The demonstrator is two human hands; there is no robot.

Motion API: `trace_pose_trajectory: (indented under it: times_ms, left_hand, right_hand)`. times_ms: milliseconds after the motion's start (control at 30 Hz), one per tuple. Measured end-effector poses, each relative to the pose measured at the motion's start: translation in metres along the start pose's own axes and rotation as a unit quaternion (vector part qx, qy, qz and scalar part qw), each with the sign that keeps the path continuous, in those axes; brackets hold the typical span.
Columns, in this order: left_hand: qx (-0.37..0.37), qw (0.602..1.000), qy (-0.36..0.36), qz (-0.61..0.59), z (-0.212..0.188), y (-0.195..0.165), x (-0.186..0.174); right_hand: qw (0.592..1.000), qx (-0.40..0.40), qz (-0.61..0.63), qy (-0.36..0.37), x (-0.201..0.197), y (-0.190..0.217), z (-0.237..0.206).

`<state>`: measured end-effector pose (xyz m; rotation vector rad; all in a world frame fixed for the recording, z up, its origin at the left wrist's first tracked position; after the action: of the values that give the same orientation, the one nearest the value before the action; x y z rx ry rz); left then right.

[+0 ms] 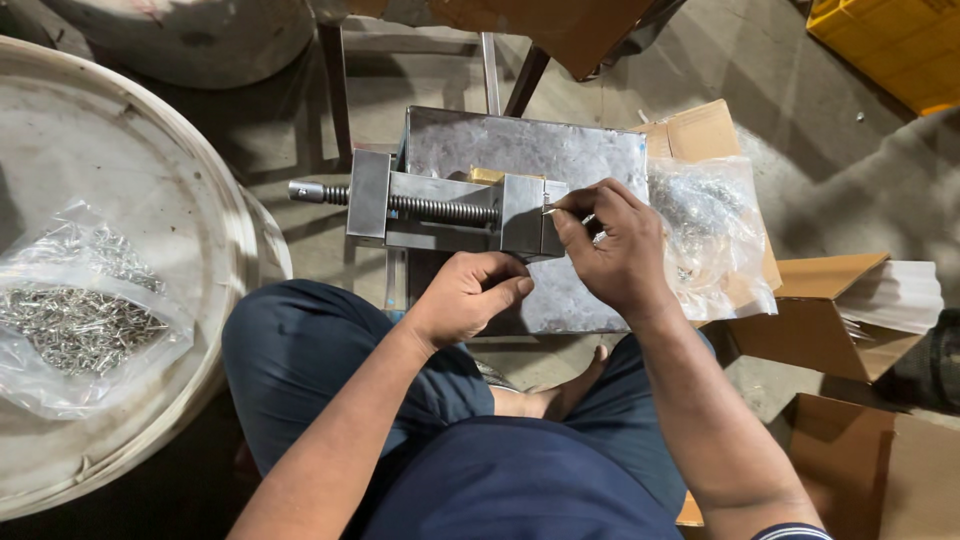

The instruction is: The person sits on the floor and uses a bench vise to assemble small metal components. They pick up metal pieces from a plastic bag, place them into the vise jaws, and tighten the screw to secure them. The person repeats this process, handling multiple small metal parts and occasionally adjusting the vise.

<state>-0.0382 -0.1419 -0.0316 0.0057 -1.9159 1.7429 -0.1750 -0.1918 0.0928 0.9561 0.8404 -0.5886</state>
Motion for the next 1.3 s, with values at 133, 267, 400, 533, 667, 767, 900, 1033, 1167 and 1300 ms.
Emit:
trace_pose_trajectory:
  times_ms: [133, 267, 400, 533, 667, 767, 900, 1033, 1167, 1300]
  left_hand:
    - [-0.01, 1.0, 0.007, -0.009, 0.001, 0.0, 0.0]
    - [-0.02, 1.0, 0.007, -0.005, 0.002, 0.001, -0.001]
    - [-0.014, 1.0, 0.007, -0.002, 0.002, -0.002, -0.002]
    - [0.001, 1.0, 0.007, 0.011, 0.002, -0.004, -0.002]
    - [0.002, 1.0, 0.008, -0.001, 0.002, -0.005, -0.002]
    - [-0.004, 1.0, 0.003, 0.013, 0.001, -0.005, -0.002]
    - [-0.001, 1.0, 0.007, -0.002, 0.001, -0.007, -0.002]
    - [-0.013, 1.0, 0.007, -0.01, 0.001, -0.002, -0.003]
    - [-0.026, 1.0, 0.01, -0.014, 0.002, 0.006, -0.003]
    - [-0.029, 0.998, 0.015, -0.058, 0.002, 0.009, -0.001]
  right_hand:
    - [1.0, -0.006, -0.024, -0.004, 0.001, 0.002, 0.001]
    - [1.0, 0.001, -0.025, -0.005, 0.001, 0.002, 0.003]
    - [1.0, 0.006, -0.03, -0.002, 0.002, 0.003, 0.007]
    - [0.999, 0.018, -0.027, 0.002, 0.003, 0.0, 0.01]
    - [0.999, 0.018, -0.027, 0.003, 0.003, -0.001, 0.011]
    - [1.0, 0.016, -0.023, -0.001, 0.003, -0.002, 0.013]
    - [1.0, 0.015, -0.02, -0.006, 0.004, -0.002, 0.014]
    - [1.0, 0.019, -0.016, 0.0, 0.004, -0.002, 0.013]
    - [0.998, -0.012, -0.06, 0.026, 0.001, 0.004, 0.014]
    - [0.99, -0.089, -0.099, 0.049, -0.002, 0.019, 0.016]
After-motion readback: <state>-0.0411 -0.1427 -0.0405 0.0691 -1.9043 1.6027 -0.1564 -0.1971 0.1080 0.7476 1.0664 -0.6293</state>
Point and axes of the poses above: each hand's wrist, its own z-axis towards the middle knuckle, its own x-axis out of the palm, y = z × x, the point moved 7 cm from there along z, towards the middle knuckle, and after that the axes turned 8 degrees about -z, right-handed, at the moved point
